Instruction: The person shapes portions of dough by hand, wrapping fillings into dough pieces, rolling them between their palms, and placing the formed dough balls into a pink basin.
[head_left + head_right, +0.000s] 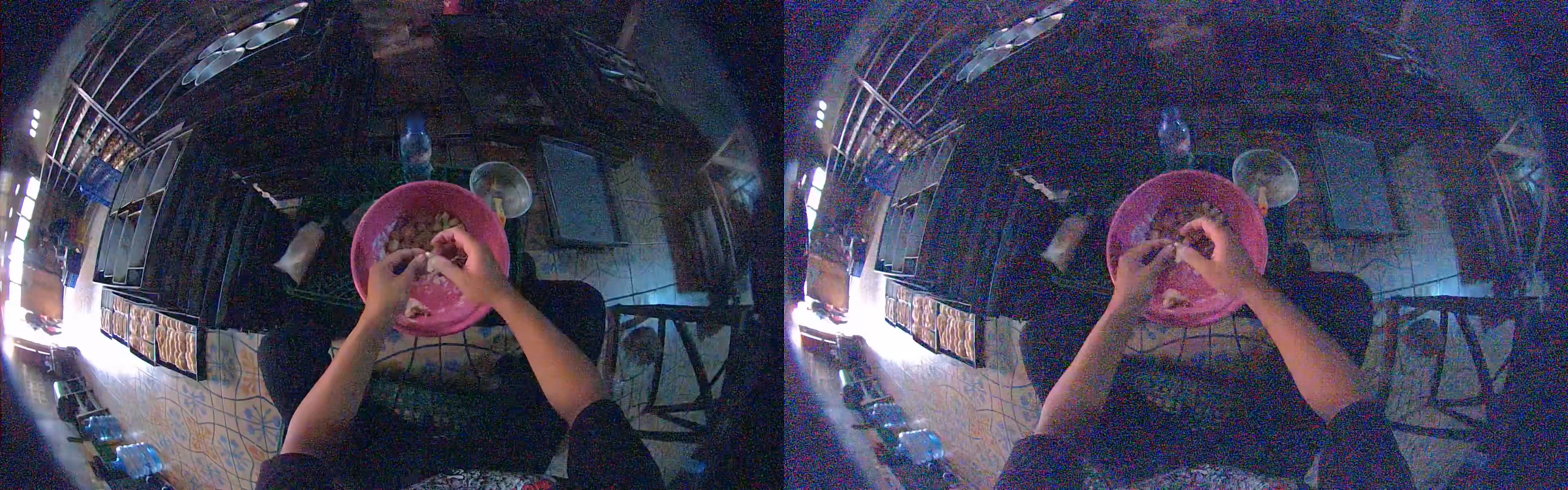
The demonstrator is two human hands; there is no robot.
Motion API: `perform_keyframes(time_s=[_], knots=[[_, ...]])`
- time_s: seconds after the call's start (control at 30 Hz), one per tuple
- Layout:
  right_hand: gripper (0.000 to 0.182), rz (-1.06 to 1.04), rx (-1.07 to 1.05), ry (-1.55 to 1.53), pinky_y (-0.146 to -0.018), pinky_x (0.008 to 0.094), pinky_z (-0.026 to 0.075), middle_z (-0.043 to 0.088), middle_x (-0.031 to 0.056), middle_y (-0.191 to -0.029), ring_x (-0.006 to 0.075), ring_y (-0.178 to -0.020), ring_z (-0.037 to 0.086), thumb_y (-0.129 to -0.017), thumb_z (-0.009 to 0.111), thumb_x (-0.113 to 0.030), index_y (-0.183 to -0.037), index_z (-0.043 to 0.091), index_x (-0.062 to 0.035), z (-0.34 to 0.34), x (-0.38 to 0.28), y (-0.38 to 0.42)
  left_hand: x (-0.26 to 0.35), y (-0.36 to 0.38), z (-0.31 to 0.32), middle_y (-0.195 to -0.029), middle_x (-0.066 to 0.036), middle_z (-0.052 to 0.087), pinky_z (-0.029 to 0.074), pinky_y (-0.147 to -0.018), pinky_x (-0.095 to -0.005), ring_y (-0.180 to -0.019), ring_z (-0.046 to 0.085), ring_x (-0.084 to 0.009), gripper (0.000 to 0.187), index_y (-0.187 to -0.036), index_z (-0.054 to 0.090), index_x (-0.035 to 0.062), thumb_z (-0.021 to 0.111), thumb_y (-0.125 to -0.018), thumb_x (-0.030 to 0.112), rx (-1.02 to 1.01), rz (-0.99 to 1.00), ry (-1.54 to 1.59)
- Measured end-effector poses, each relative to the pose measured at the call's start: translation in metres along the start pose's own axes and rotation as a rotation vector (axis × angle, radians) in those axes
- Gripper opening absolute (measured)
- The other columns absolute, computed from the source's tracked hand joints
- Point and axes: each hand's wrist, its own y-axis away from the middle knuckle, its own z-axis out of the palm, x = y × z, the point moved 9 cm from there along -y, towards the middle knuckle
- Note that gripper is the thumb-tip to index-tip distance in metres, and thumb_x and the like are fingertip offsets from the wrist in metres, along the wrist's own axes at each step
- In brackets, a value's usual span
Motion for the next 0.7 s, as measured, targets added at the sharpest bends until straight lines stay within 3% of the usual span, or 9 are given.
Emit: perform_keyframes(time_s=[0.13, 0.27, 0.33, 0.37, 0.4, 0.5, 0.53, 0.6, 0.7], knots=[[0.032, -0.052, -0.057, 0.09, -0.092, 0.0366, 0.051, 0.069, 0.0071, -0.103, 0.0228, -0.098, 0.068, -0.084, 0.078, -0.019, -0.109, 0.064, -0.0059, 0.006, -0.02, 0.0, -0.013, 0.015, 0.01, -0.104, -0.007, 0.072, 0.055, -0.078, -0.0293, -0.089, 0.068, -0.0148, 0.023, -0.115, 0.069, 0.0014, 0.067, -0.097, 0.016, 0.036, -0.189, 0.5], [0.031, 0.033, -0.045, -0.125, -0.09, 0.0341, 0.053, 0.07, 0.0055, -0.101, 0.0172, -0.099, 0.067, -0.085, 0.08, -0.017, -0.11, 0.064, -0.0066, 0.005, -0.006, -0.006, -0.034, 0.017, 0.027, -0.109, -0.006, 0.068, 0.06, -0.074, -0.0326, -0.088, 0.068, -0.0161, 0.025, -0.121, 0.063, 0.0041, 0.062, -0.1, 0.018, 0.091, -0.386, 1.02], [0.031, 0.012, -0.016, -0.161, -0.089, 0.0333, 0.054, 0.07, 0.0053, -0.1, 0.0156, -0.099, 0.067, -0.085, 0.08, -0.015, -0.11, 0.063, -0.0067, 0.004, -0.001, -0.009, -0.042, 0.013, 0.032, -0.108, -0.006, 0.068, 0.06, -0.07, -0.0314, -0.088, 0.068, -0.0158, 0.024, -0.12, 0.063, 0.0046, 0.062, -0.1, 0.019, 0.064, -0.398, 1.073], [0.032, 0.104, -0.037, -0.3, -0.089, 0.0332, 0.054, 0.069, 0.0051, -0.102, 0.0154, -0.099, 0.067, -0.085, 0.08, -0.014, -0.11, 0.063, -0.0064, 0.009, 0.011, -0.009, -0.046, 0.011, 0.035, -0.107, -0.006, 0.068, 0.06, -0.066, -0.0301, -0.087, 0.067, -0.0154, 0.024, -0.12, 0.063, 0.005, 0.063, -0.101, 0.019, 0.039, -0.411, 1.127], [0.033, 0.198, -0.059, -0.44, -0.088, 0.0331, 0.055, 0.068, 0.0049, -0.104, 0.0151, -0.099, 0.067, -0.084, 0.08, -0.012, -0.111, 0.062, -0.006, 0.013, 0.022, -0.008, -0.05, 0.01, 0.038, -0.107, -0.006, 0.068, 0.06, -0.066, -0.0301, -0.087, 0.067, -0.0154, 0.024, -0.12, 0.063, 0.005, 0.063, -0.101, 0.019, 0.037, -0.409, 1.126], [0.034, 0.27, -0.054, -0.37, -0.088, 0.0337, 0.056, 0.066, 0.0059, -0.111, 0.0159, -0.101, 0.068, -0.085, 0.079, -0.01, -0.113, 0.061, -0.0046, 0.01, 0.032, -0.006, -0.053, 0.011, 0.035, -0.107, -0.007, 0.068, 0.058, -0.063, -0.0281, -0.084, 0.067, -0.0136, 0.024, -0.119, 0.064, 0.006, 0.063, -0.1, 0.02, 0.083, -0.393, 1.063], [0.034, 0.272, -0.054, -0.371, -0.088, 0.0337, 0.056, 0.066, 0.0059, -0.111, 0.0159, -0.101, 0.068, -0.085, 0.079, -0.01, -0.113, 0.061, -0.0046, 0.008, 0.026, -0.003, -0.039, 0.015, 0.032, -0.105, -0.006, 0.069, 0.058, -0.06, -0.0278, -0.081, 0.066, -0.0128, 0.024, -0.119, 0.064, 0.0068, 0.064, -0.1, 0.021, 0.009, -0.387, 0.902], [0.034, 0.083, -0.073, -0.098, -0.089, 0.0342, 0.055, 0.065, 0.0073, -0.115, 0.0161, -0.102, 0.068, -0.084, 0.078, -0.007, -0.113, 0.06, -0.0036, 0.0, -0.007, -0.002, -0.034, 0.016, 0.032, -0.102, -0.005, 0.069, 0.057, -0.057, -0.0276, -0.078, 0.066, -0.0119, 0.024, -0.118, 0.064, 0.0076, 0.065, -0.099, 0.022, -0.064, -0.382, 0.741], [0.035, 0.092, -0.08, -0.133, -0.091, 0.0345, 0.055, 0.064, 0.0084, -0.119, 0.0182, -0.104, 0.068, -0.083, 0.077, -0.005, -0.114, 0.06, -0.0037, 0.002, -0.006, -0.001, -0.032, 0.013, 0.029, -0.096, -0.003, 0.069, 0.057, -0.047, -0.0303, -0.073, 0.064, -0.0113, 0.028, -0.116, 0.066, 0.0087, 0.069, -0.097, 0.028, -0.048, -0.295, 0.716]])
